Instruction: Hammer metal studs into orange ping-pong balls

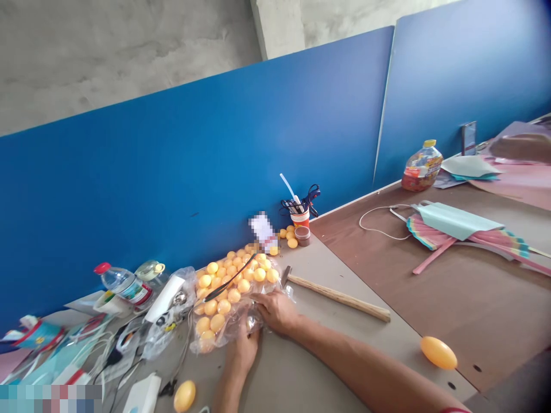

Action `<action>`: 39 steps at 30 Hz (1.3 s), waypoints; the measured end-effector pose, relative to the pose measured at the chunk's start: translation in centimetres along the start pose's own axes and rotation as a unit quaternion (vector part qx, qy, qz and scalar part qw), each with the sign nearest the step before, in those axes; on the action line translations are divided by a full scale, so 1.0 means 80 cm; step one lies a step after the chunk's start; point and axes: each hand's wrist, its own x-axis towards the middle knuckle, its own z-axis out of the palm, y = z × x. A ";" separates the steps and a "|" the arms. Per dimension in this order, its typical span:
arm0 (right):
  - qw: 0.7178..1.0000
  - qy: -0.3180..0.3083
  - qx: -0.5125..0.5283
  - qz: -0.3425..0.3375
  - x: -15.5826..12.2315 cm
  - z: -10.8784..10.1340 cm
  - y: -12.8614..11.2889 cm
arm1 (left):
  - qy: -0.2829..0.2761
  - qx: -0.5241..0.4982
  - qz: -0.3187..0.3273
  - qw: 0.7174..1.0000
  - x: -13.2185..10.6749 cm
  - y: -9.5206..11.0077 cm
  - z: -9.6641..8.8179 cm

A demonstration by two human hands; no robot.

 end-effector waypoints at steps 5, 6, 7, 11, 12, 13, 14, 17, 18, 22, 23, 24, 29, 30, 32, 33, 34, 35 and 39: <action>0.999 -0.027 -0.028 0.014 -0.001 0.000 -0.006 | -0.010 0.008 0.000 1.000 0.003 0.004 -0.003; 0.999 -0.030 -0.031 0.020 0.000 0.000 -0.006 | -0.016 0.005 0.001 1.000 0.004 0.005 -0.004; 0.999 -0.030 -0.032 0.028 0.001 0.000 -0.007 | -0.024 0.001 0.001 1.000 0.005 0.006 -0.005; 0.997 -0.026 -0.027 0.063 0.003 0.000 -0.005 | -0.045 -0.015 -0.010 0.999 0.006 0.009 -0.008; 0.997 -0.022 -0.024 0.069 0.003 0.001 -0.004 | -0.047 -0.018 -0.014 0.999 0.006 0.010 -0.008; 0.997 -0.019 -0.021 0.073 0.003 0.002 -0.004 | -0.047 -0.020 -0.020 0.998 0.006 0.010 -0.008; 0.997 -0.016 -0.019 0.075 0.003 0.003 -0.003 | -0.049 -0.022 -0.027 0.998 0.006 0.010 -0.008; 0.997 -0.015 -0.026 0.070 0.001 0.006 -0.001 | -0.055 -0.024 -0.052 0.997 0.005 0.010 -0.008; 0.997 -0.013 -0.030 0.069 0.001 0.006 -0.001 | -0.056 -0.024 -0.060 0.996 0.004 0.010 -0.007; 0.997 -0.005 -0.048 0.061 0.000 0.007 0.000 | -0.054 -0.019 -0.069 0.996 0.003 0.012 -0.008; 0.997 -0.005 -0.053 0.058 0.000 0.007 0.000 | -0.054 -0.017 -0.067 0.996 0.004 0.013 -0.008; 0.997 -0.006 -0.058 0.057 0.000 0.008 -0.001 | -0.055 -0.017 -0.066 0.996 0.004 0.014 -0.009; 0.990 -0.029 -0.121 0.063 0.003 0.010 -0.003 | -0.084 -0.030 -0.093 0.992 0.004 0.017 -0.012; 0.989 -0.034 -0.129 0.064 0.003 0.009 -0.003 | -0.089 -0.035 -0.101 0.990 0.004 0.017 -0.012; 0.988 -0.039 -0.133 0.067 0.005 0.009 -0.003 | -0.095 -0.042 -0.112 0.988 0.003 0.016 -0.012; 0.988 -0.041 -0.132 0.068 0.005 0.008 -0.003 | -0.096 -0.044 -0.116 0.988 0.003 0.015 -0.011; 0.988 -0.043 -0.131 0.069 0.005 0.007 -0.003 | -0.099 -0.045 -0.120 0.987 0.003 0.014 -0.010; 0.988 -0.046 -0.131 0.069 0.006 0.007 -0.002 | -0.103 -0.046 -0.123 0.986 0.003 0.014 -0.010; 0.992 -0.046 -0.102 0.065 0.004 0.004 0.001 | -0.115 -0.052 -0.132 0.983 0.004 0.014 -0.010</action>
